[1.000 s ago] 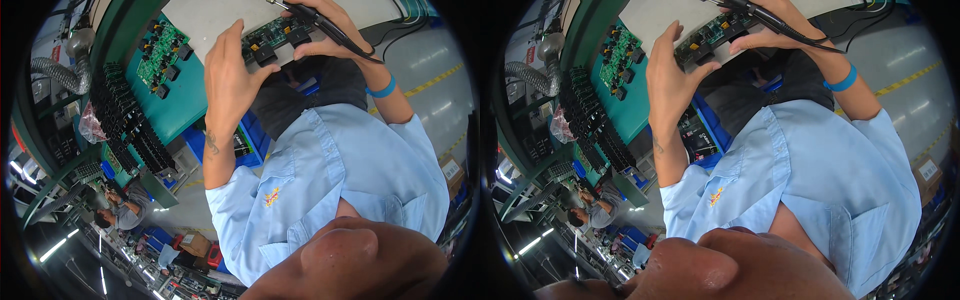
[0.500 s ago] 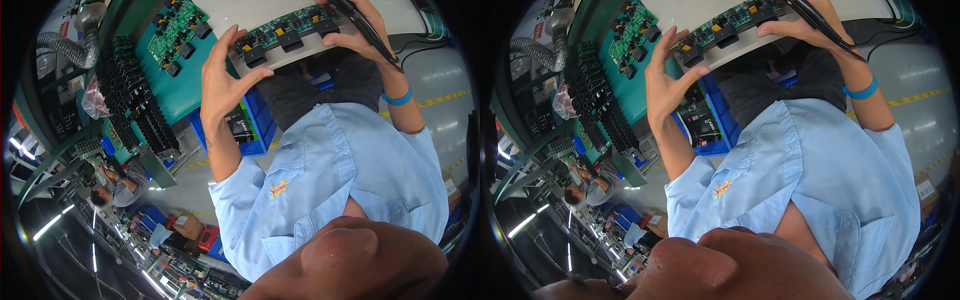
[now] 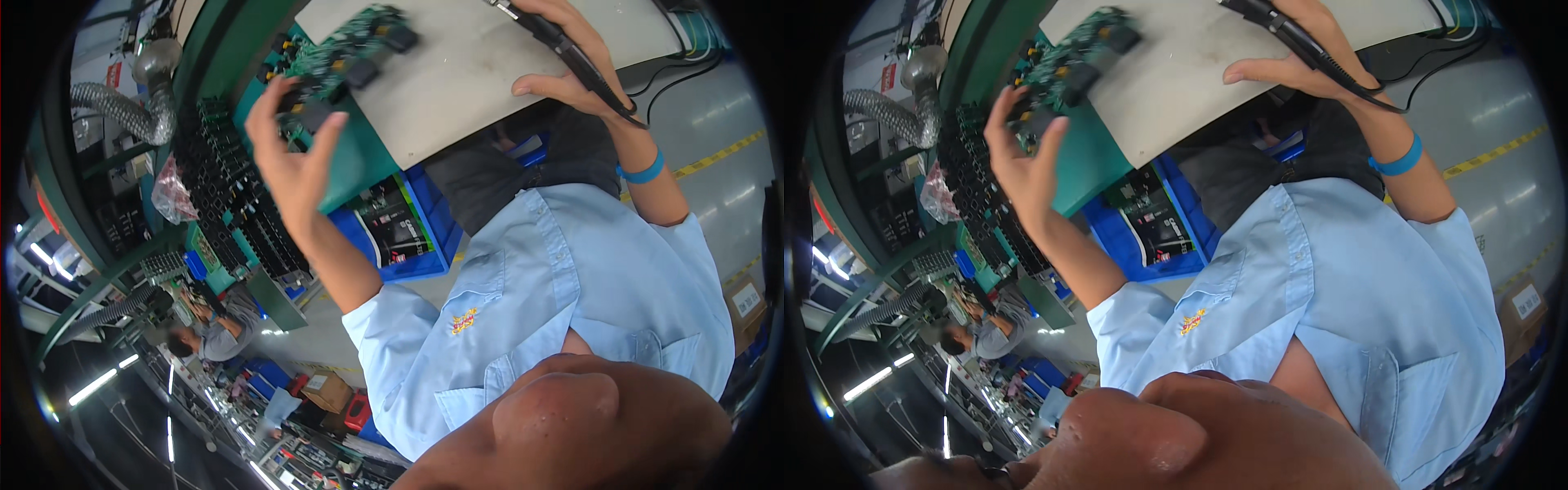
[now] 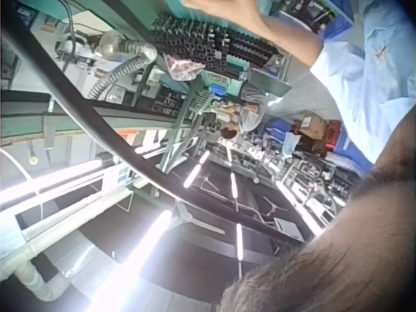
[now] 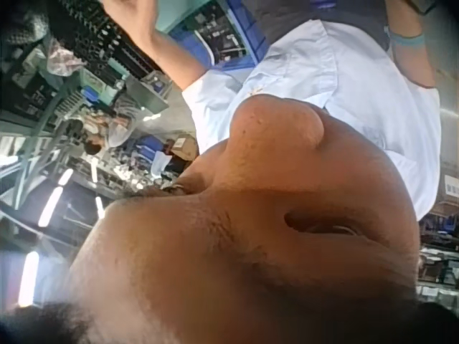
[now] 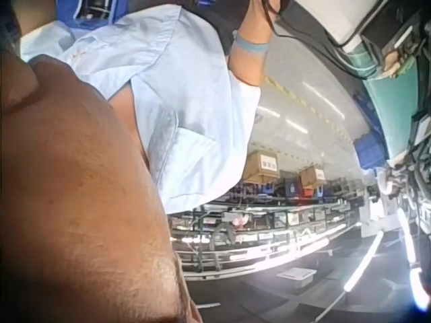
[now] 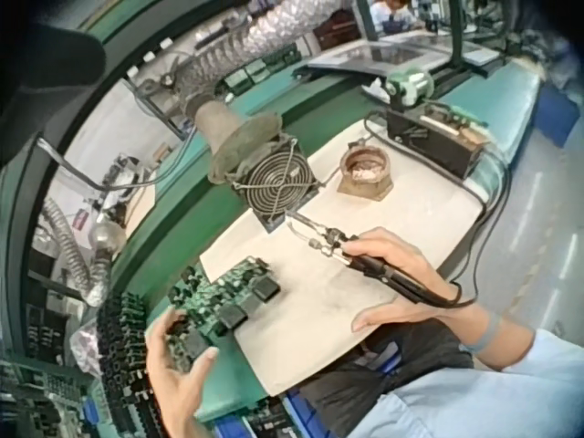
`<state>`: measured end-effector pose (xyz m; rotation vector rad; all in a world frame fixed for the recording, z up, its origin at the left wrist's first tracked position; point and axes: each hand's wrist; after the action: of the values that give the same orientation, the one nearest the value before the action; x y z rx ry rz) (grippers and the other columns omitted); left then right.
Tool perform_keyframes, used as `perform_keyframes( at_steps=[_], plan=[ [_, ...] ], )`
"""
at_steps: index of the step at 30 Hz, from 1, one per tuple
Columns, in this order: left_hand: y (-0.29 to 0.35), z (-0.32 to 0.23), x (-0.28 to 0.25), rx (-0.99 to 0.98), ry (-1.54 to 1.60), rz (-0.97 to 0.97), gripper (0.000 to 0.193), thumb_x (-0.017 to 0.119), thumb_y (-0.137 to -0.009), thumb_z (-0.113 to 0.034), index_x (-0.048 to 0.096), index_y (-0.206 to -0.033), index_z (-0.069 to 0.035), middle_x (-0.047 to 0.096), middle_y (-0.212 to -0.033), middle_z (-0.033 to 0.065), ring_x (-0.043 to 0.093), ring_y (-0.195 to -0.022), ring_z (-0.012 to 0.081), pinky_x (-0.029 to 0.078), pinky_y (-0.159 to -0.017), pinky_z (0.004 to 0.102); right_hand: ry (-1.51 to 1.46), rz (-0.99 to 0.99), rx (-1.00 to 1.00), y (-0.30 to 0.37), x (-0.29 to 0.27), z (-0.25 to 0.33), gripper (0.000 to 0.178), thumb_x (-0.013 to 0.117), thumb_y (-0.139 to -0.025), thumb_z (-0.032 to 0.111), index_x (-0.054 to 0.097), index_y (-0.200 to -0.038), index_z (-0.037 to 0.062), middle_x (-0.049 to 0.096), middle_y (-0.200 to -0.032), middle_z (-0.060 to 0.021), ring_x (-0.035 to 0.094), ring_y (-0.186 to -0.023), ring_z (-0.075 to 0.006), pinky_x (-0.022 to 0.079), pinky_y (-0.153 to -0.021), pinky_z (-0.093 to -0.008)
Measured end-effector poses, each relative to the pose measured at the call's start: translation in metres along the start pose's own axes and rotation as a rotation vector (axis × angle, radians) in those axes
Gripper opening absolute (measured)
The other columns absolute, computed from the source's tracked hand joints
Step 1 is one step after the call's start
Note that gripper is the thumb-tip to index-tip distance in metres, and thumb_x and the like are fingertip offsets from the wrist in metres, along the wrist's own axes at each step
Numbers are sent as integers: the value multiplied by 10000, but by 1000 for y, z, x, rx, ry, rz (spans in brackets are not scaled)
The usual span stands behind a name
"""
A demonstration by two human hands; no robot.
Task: Manually assembling and soldering electronic components onto circuit boards.
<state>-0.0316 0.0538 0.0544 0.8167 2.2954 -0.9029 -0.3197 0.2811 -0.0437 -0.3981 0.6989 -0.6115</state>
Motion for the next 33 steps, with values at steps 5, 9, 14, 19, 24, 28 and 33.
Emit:
perform_keyframes(
  at_steps=[5, 9, 14, 19, 24, 28, 33],
  plan=[
    [-102, 74, -16, -87, -114, -31, 715, 867, -844, -208, 545, -1450, -4, 602, -1359, 174, 595, -1230, 308, 467, -1083, 413, -72, -79, -86, -2, 4, 4, 816, 991, -695, 253, 602, -1362, -11, 634, -1224, -150, 625, -1053, -286, 495, -959, -358],
    [-140, 181, -18, -71, -808, -346, 722, 848, -874, -269, 532, -1453, 27, 589, -1387, 202, 583, -1259, 327, 466, -1087, 415, -116, -80, -165, -11, 13, 19, 797, 984, -708, 252, 604, -1355, -15, 635, -1219, -151, 626, -1044, -282, 497, -950, -356],
    [-109, 130, -2, -168, -380, -186, 748, 836, -892, -326, 521, -1452, 59, 567, -1434, 238, 557, -1310, 345, 459, -1103, 416, -55, -81, -93, -4, 8, 6, 791, 983, -712, 254, 605, -1352, -16, 638, -1210, -149, 627, -1032, -279, 501, -938, -357],
    [-31, 89, -21, -67, -281, 157, 776, 872, -843, -387, 571, -1430, 22, 570, -1471, 210, 547, -1348, 344, 462, -1111, 427, 11, 4, -12, 2, 1, 0, 794, 985, -708, 256, 606, -1351, -14, 642, -1198, -145, 628, -1024, -277, 503, -931, -359],
    [9, 93, -2, 76, -508, 193, 725, 879, -816, -399, 634, -1381, -17, 628, -1416, 162, 594, -1306, 325, 482, -1096, 410, 72, 18, -47, 5, 2, -4, 802, 990, -699, 258, 608, -1350, -13, 646, -1203, -143, 630, -1029, -277, 504, -931, -360],
    [11, 96, 2, 146, -639, 178, 693, 866, -829, -398, 645, -1366, -20, 659, -1379, 159, 619, -1282, 322, 502, -1075, 400, 80, 30, 27, 9, 4, -9, 799, 990, -697, 253, 610, -1347, -11, 650, -1214, -145, 633, -1038, -279, 505, -935, -361],
    [5, 95, -12, 129, -648, 236, 683, 843, -851, -403, 633, -1367, -8, 683, -1345, 175, 656, -1231, 338, 539, -1023, 401, 54, 104, 223, 9, 3, -3, 788, 989, -698, 240, 612, -1344, -8, 654, -1227, -147, 638, -1049, -283, 507, -940, -363]
  ],
)
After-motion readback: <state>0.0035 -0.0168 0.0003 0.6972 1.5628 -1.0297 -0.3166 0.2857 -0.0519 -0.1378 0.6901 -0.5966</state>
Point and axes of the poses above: each hand's wrist, its own y-axis away from the middle knuckle, its own x-axis out of the palm, z = x × y
